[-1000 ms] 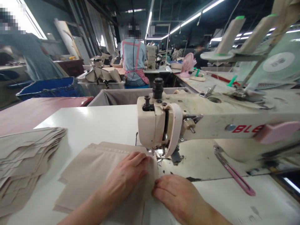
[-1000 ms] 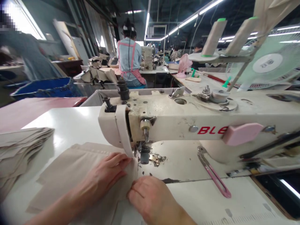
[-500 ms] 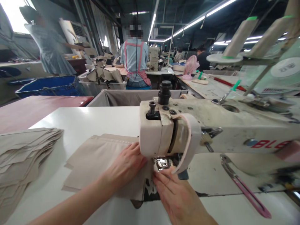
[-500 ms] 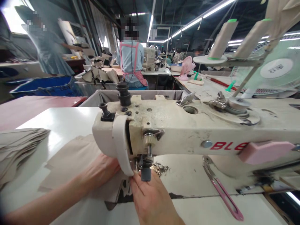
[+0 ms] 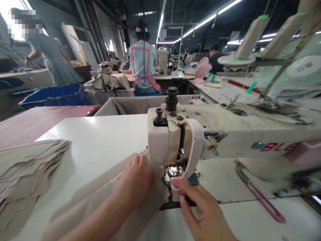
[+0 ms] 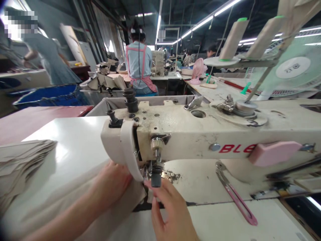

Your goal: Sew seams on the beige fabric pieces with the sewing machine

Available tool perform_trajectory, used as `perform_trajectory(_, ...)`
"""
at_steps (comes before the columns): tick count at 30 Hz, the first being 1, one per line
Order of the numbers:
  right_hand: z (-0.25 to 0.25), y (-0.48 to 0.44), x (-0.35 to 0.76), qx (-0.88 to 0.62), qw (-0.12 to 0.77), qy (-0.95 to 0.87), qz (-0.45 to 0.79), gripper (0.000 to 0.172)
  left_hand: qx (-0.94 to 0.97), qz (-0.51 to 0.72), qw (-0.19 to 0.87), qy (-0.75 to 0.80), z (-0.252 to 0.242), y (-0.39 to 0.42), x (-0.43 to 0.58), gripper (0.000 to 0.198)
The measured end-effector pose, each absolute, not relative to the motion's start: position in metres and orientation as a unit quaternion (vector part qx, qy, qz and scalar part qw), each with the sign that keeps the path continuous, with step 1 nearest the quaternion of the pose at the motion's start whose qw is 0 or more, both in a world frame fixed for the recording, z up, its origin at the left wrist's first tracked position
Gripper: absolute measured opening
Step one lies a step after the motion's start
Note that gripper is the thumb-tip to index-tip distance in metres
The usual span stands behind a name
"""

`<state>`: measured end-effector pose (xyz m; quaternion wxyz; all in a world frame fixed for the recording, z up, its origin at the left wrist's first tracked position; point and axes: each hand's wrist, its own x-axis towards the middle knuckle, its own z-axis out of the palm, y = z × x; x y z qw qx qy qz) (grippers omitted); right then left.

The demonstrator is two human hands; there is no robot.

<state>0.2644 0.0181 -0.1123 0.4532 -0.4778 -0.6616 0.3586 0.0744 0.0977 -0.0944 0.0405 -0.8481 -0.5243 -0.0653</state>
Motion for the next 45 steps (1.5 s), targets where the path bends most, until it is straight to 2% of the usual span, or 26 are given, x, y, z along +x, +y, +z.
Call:
perform_trajectory(1, -0.11, 0.012, 0.263, -0.493, 0.477, -0.542, 0.485, 0.032, -0.836, -0.05, 0.047, -0.544, -0.097, 0.086, 0.075, 0.029)
perform_trajectory(3, -0.104, 0.002, 0.259, -0.456, 0.45, -0.316, 0.7, 0.032, -0.813, -0.02, 0.066, -0.578, -0.101, 0.066, 0.077, 0.04)
perform_trajectory(4, -0.101, -0.002, 0.256, -0.416, 0.416, -0.251, 0.769, 0.037, -0.806, -0.009, 0.078, -0.587, -0.102, 0.058, 0.077, 0.044)
perform_trajectory(6, -0.096, -0.005, 0.251, -0.366, 0.381, -0.222, 0.82, 0.043, -0.805, -0.004, 0.099, -0.585, -0.103, 0.05, 0.077, 0.045)
perform_trajectory(10, -0.093, 0.009, 0.246, -0.418, 0.46, -0.273, 0.734, 0.04, -0.849, -0.095, 0.082, -0.513, -0.102, 0.05, 0.074, 0.025)
perform_trajectory(12, -0.097, 0.017, 0.245, -0.435, 0.47, -0.288, 0.712, 0.035, -0.87, -0.164, -0.006, -0.465, -0.1, 0.054, 0.075, 0.02)
perform_trajectory(15, -0.103, 0.024, 0.244, -0.445, 0.465, -0.288, 0.709, 0.033, -0.837, -0.239, -0.198, -0.451, -0.097, 0.059, 0.079, 0.016)
perform_trajectory(18, -0.103, 0.023, 0.243, -0.451, 0.467, -0.289, 0.703, 0.035, -0.821, -0.269, -0.283, -0.416, -0.091, 0.064, 0.085, 0.018)
perform_trajectory(21, -0.098, 0.02, 0.243, -0.454, 0.462, -0.294, 0.703, 0.032, -0.837, -0.269, -0.3, -0.37, -0.087, 0.071, 0.089, 0.021)
perform_trajectory(25, -0.092, 0.019, 0.244, -0.46, 0.453, -0.289, 0.707, 0.028, -0.832, -0.264, -0.3, -0.385, -0.086, 0.077, 0.09, 0.019)
perform_trajectory(28, -0.089, 0.019, 0.244, -0.459, 0.45, -0.268, 0.718, 0.027, -0.836, -0.297, -0.3, -0.35, -0.093, 0.079, 0.088, 0.019)
perform_trajectory(32, -0.085, 0.018, 0.244, -0.438, 0.458, -0.236, 0.737, 0.027, -0.849, -0.366, -0.249, -0.288, -0.106, 0.079, 0.085, 0.018)
perform_trajectory(37, -0.083, 0.019, 0.243, -0.433, 0.452, -0.241, 0.742, 0.034, -0.878, -0.359, -0.194, -0.251, -0.113, 0.078, 0.082, 0.022)
perform_trajectory(45, -0.095, 0.028, 0.245, -0.479, 0.46, -0.302, 0.684, 0.035, -0.824, -0.334, -0.299, -0.345, -0.104, 0.075, 0.084, 0.019)
